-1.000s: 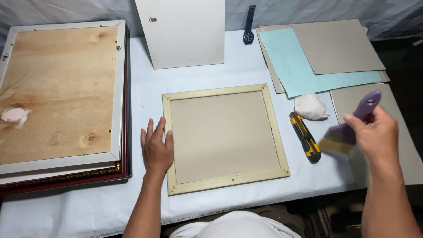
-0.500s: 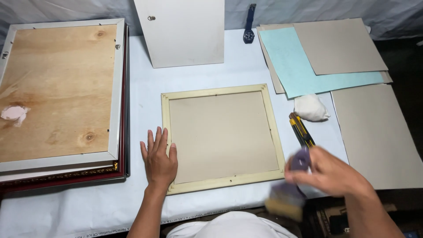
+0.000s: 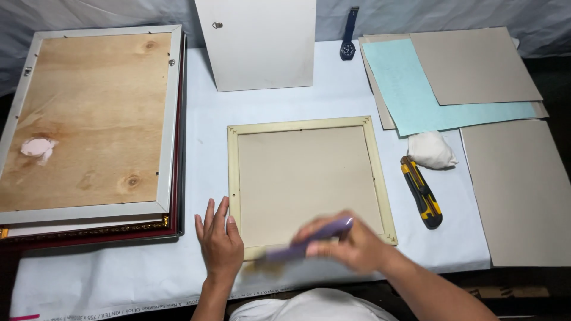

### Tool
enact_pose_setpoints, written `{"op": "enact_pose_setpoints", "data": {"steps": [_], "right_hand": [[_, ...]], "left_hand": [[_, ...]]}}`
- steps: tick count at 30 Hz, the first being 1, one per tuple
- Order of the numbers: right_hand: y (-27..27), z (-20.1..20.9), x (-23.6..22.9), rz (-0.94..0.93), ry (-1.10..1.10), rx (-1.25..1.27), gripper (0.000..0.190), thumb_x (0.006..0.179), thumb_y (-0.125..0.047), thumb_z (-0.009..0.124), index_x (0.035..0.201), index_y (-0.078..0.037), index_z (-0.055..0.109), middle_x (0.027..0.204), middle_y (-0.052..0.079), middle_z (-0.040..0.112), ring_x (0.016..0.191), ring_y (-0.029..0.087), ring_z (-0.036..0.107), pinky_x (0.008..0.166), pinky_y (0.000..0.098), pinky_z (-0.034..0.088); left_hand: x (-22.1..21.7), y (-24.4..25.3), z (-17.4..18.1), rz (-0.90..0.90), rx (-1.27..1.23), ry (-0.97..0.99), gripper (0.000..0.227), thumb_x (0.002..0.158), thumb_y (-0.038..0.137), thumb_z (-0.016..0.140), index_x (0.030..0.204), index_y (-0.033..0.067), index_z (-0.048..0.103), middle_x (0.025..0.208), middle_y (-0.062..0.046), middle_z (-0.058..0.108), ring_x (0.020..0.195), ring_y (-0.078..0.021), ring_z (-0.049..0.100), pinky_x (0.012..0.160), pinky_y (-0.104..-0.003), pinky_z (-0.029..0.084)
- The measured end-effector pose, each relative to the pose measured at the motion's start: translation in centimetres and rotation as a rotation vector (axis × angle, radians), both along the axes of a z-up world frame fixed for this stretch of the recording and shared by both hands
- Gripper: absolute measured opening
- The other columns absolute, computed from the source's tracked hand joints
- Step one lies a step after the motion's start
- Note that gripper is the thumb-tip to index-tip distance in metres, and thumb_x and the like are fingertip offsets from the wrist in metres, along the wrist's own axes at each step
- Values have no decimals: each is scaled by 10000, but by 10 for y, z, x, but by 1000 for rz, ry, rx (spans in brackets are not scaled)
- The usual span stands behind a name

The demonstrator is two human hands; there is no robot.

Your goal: The person uses a utility knife to scrape the edges of a wooden frame, then removes a backing board. They brush the frame with a paintbrush and wipe it with a white cloth. The person repeats the brushing and wiping steps on the frame.

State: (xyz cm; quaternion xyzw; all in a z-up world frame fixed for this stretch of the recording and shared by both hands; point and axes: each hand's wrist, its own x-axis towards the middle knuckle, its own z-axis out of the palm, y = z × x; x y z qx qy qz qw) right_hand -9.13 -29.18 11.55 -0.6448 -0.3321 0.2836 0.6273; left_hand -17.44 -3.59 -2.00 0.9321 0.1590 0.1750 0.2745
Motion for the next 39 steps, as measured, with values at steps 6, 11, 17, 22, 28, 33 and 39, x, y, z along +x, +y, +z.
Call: {"op": "enact_pose_setpoints", "data": {"steps": [6, 11, 17, 22, 28, 33, 39], "right_hand": [[61, -45, 81, -554, -560, -287, 319, 924, -159, 701, 1241, -132, 681, 1338, 198, 669, 1019, 347, 744, 912, 380, 638], [47, 0, 1, 207, -229, -114, 203, 889, -213, 674, 1013, -75, 755, 855, 91, 788, 566, 160, 682, 487, 261, 508], [143, -17, 93, -337, -87, 152, 76, 940, -66, 625, 950, 6, 648, 853, 163, 718, 695, 207, 746, 632, 255, 654], [178, -48, 156, -617, -324, -205, 146, 990, -175, 571, 972, -82, 682, 730, 62, 734, 560, 129, 670, 494, 255, 532], [-12, -49, 225, -1009, -235, -337, 83, 938, -118, 651, 907, -62, 703, 722, 18, 697, 531, 98, 672, 479, 215, 557], [-117, -4, 143, -730, -521, -553, 263, 888, -78, 753, 1150, -84, 739, 1158, 114, 748, 851, 212, 689, 798, 333, 554], [-172, 62, -8, 101, 229, -1618, 285, 819, -647, 749, 1023, -497, 879, 1020, -208, 767, 952, -39, 723, 818, 197, 517]], "left_hand": [[-3, -2, 32, 127, -287, -70, 434, 1046, 132, 326, 1458, 9, 384, 1244, -74, 726, 1376, -264, 540, 1085, -378, 494], [-5, 6, 32, 206, -491, -195, 418, 1047, 143, 302, 1415, 1, 444, 1152, -76, 754, 1180, -203, 691, 973, -317, 562], [1, 3, 6, -10, -48, 30, 522, 989, 245, 454, 1497, 129, 411, 1564, -133, 411, 1481, -318, 320, 1196, -523, 241], [7, -3, -3, -18, 153, 241, 509, 1011, 308, 393, 1515, 245, 422, 1645, -43, 320, 1553, -266, 164, 1256, -534, 31], [7, -4, -6, 16, 158, 232, 504, 1004, 260, 421, 1503, 191, 444, 1627, -79, 362, 1563, -298, 155, 1251, -567, 32], [7, -5, -7, 10, 134, 211, 532, 1005, 223, 427, 1522, 104, 399, 1604, -77, 413, 1570, -306, 160, 1258, -577, 12], [7, -7, -8, 3, 110, 205, 519, 998, 187, 447, 1509, 102, 419, 1599, -84, 425, 1574, -304, 156, 1258, -577, -2]]}}
